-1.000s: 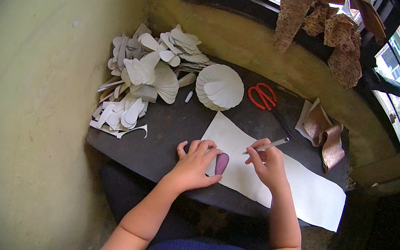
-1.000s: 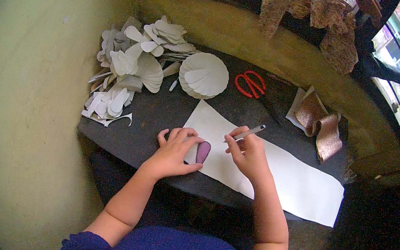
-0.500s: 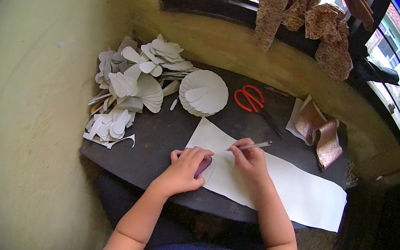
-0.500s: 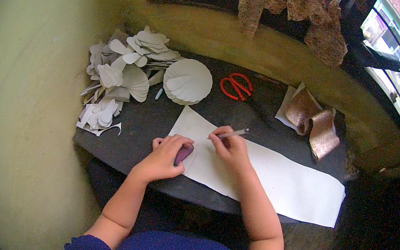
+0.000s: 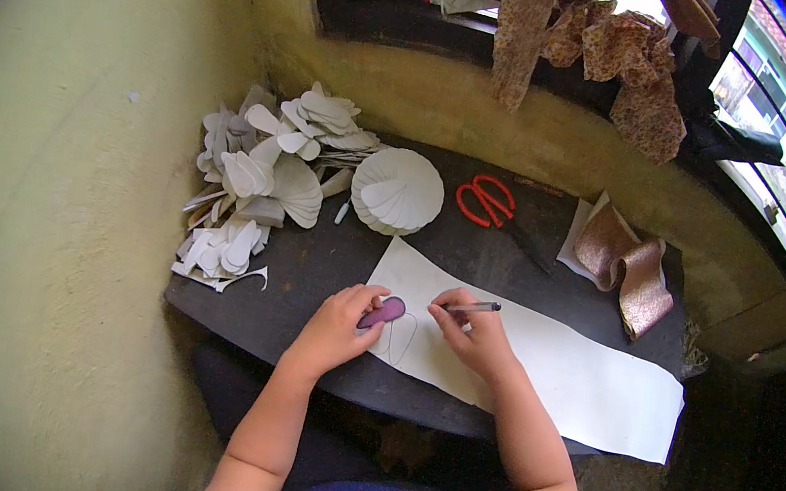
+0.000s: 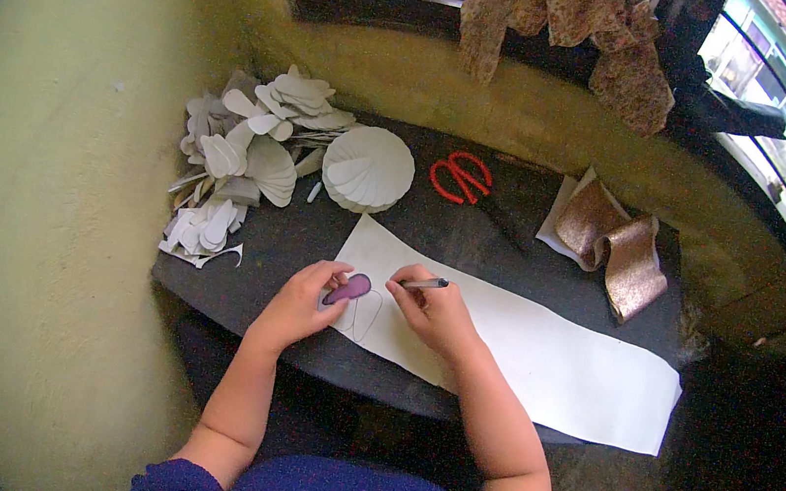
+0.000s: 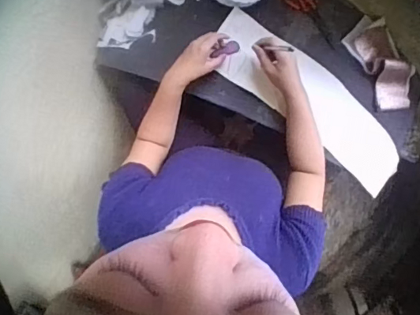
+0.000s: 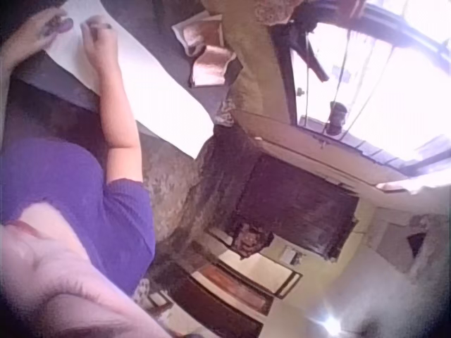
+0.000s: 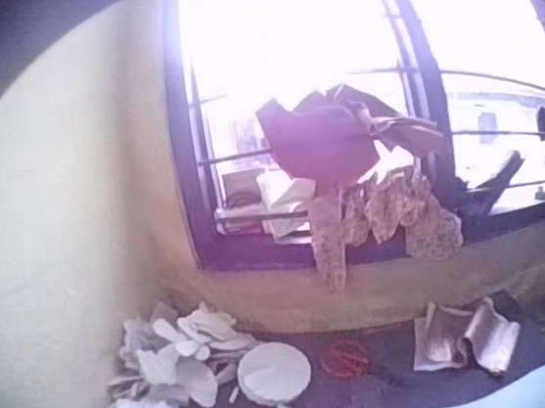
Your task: The person uses a pen to trace the outline of a purple template onto a white sheet of paper. They repeatedly reposition the template to create a series of identical shapes on the paper.
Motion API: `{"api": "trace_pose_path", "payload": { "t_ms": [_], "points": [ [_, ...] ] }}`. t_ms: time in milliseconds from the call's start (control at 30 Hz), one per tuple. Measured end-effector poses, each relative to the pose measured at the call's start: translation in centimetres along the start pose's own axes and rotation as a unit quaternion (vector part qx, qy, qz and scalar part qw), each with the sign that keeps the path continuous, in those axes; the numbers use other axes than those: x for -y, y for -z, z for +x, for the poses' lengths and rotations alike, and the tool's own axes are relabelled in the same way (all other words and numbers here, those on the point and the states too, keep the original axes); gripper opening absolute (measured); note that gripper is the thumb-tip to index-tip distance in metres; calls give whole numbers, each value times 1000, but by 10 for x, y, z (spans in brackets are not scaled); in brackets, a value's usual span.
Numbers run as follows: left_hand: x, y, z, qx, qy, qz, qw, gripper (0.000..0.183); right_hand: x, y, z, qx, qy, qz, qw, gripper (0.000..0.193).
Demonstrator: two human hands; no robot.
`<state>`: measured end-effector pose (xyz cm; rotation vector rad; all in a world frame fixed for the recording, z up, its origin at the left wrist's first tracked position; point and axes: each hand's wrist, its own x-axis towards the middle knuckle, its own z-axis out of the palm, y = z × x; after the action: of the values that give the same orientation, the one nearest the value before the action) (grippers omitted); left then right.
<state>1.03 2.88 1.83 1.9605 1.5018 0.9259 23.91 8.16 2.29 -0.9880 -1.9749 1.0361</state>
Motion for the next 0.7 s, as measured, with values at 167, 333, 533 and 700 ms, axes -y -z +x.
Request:
{"api": "trace_pose_path", "payload": {
  "t_ms": [167, 333, 533, 700],
  "points": [
    [11, -5, 3, -61, 0, -22, 998, 34, -1, -1, 0, 8, 21, -7, 1000, 11],
    [15, -6, 7, -176, 54, -90, 979, 27, -4, -1, -1, 31, -38, 44, 998, 14],
    [4, -10, 1, -148, -111, -91, 979, 35, 1, -2, 1, 37, -106, 159, 981, 19],
    [-15, -30, -11, -27, -161, -78, 984, 31, -8, 1, 2, 57, -85, 253, 962, 24]
  ]
}}
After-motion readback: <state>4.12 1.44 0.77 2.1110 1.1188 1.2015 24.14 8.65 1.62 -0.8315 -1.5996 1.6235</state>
